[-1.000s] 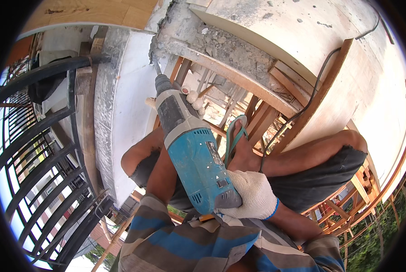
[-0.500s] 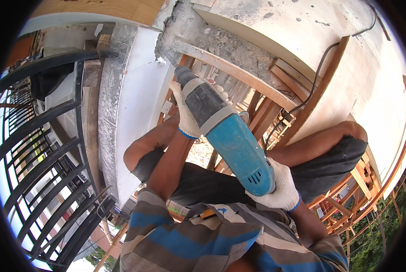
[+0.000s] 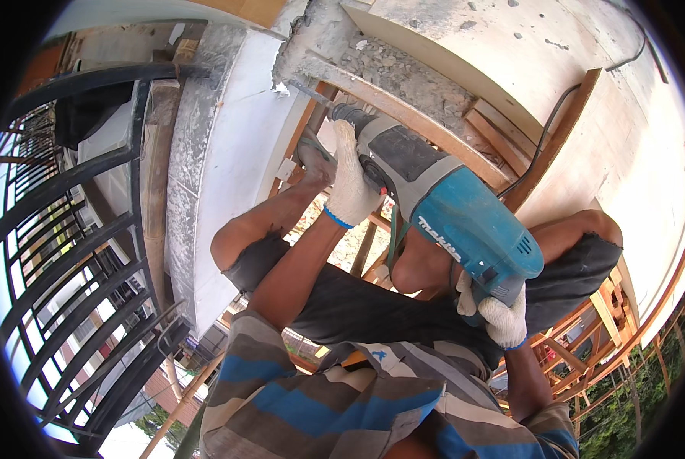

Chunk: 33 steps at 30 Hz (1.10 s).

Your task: The person uses a corded rotary hammer drill to bore into a concrete floor or ledge. They hold the tool with both hands, wearing gloves, and maintain a seated position while drilling.

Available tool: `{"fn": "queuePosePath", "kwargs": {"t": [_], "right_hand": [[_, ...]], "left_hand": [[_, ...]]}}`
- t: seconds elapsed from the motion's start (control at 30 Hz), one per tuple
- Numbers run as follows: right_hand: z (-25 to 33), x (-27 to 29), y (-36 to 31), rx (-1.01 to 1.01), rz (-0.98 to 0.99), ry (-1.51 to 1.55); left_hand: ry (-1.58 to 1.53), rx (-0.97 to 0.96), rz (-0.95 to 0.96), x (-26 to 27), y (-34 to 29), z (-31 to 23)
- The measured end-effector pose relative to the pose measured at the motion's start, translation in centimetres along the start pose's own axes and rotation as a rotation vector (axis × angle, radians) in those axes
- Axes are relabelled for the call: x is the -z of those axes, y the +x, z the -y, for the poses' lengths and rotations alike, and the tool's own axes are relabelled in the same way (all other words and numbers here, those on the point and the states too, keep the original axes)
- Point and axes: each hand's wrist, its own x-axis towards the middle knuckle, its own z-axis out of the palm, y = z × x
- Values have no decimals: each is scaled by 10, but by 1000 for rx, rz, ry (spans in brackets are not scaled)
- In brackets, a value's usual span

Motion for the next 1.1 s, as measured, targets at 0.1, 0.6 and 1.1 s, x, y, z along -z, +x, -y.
{"fn": "queuePosePath", "kwargs": {"t": [0.1, 0.6, 1.1], "right_hand": [[5, -8, 5, 0, 17, 49], [45, -88, 28, 73, -2, -304], [7, 29, -5, 39, -29, 231]], "left_hand": [[-63, 1, 37, -2, 3, -4], [-58, -177, 90, 39, 36, -44], [18, -32, -16, -8, -2, 26]]}}
